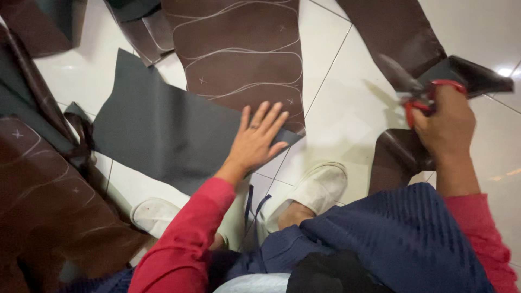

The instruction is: The person uses red-handled scissors to cut a large sheet of brown leather along white chalk outlines. They repeatedly reposition the material and cut out multiple curved shapes, separating them from the main sheet.

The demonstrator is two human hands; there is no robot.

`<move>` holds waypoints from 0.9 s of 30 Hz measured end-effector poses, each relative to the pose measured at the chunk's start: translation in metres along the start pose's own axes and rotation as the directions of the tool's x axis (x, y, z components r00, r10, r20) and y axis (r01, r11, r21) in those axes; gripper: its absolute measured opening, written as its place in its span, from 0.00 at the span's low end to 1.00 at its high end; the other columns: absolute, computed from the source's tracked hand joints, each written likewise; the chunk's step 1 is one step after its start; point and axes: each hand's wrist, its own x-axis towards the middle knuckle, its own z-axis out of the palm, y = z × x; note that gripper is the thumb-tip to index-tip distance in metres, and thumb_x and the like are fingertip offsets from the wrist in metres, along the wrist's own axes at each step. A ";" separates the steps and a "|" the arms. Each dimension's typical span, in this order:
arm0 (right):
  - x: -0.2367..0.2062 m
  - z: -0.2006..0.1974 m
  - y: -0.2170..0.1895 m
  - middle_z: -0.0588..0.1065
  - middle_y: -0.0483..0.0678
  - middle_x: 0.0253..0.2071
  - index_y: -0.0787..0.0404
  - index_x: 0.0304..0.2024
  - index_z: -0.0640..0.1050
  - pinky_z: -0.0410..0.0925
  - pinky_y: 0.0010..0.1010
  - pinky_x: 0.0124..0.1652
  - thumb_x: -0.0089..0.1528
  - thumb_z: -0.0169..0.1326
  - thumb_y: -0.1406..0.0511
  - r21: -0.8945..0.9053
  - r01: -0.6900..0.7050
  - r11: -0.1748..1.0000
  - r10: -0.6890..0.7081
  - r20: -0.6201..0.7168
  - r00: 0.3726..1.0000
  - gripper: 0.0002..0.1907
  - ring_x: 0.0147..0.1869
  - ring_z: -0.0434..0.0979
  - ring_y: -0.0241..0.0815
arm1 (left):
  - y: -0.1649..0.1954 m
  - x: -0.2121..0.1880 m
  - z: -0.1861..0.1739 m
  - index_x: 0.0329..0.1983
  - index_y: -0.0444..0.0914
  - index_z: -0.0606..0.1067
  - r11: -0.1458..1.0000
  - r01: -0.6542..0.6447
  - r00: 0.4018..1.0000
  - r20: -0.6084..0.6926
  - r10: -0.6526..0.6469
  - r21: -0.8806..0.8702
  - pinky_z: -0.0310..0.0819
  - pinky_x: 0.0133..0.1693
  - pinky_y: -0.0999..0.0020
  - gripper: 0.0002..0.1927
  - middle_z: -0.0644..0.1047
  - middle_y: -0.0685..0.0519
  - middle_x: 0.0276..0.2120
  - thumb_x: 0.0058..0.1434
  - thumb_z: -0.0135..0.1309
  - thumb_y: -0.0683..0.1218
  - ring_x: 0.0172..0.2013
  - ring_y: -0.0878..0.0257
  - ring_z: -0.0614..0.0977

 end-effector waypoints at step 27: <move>0.232 0.054 -0.378 0.78 0.51 0.41 0.67 0.59 0.74 0.73 0.40 0.40 0.62 0.66 0.55 0.141 0.875 0.464 -0.882 -0.021 0.471 0.31 0.45 0.80 0.49 | -0.194 -0.310 -0.211 0.78 0.53 0.46 0.962 -0.156 0.510 0.853 -0.114 0.222 0.46 0.69 0.50 0.42 0.48 0.54 0.76 0.65 0.51 0.59 0.73 0.54 0.48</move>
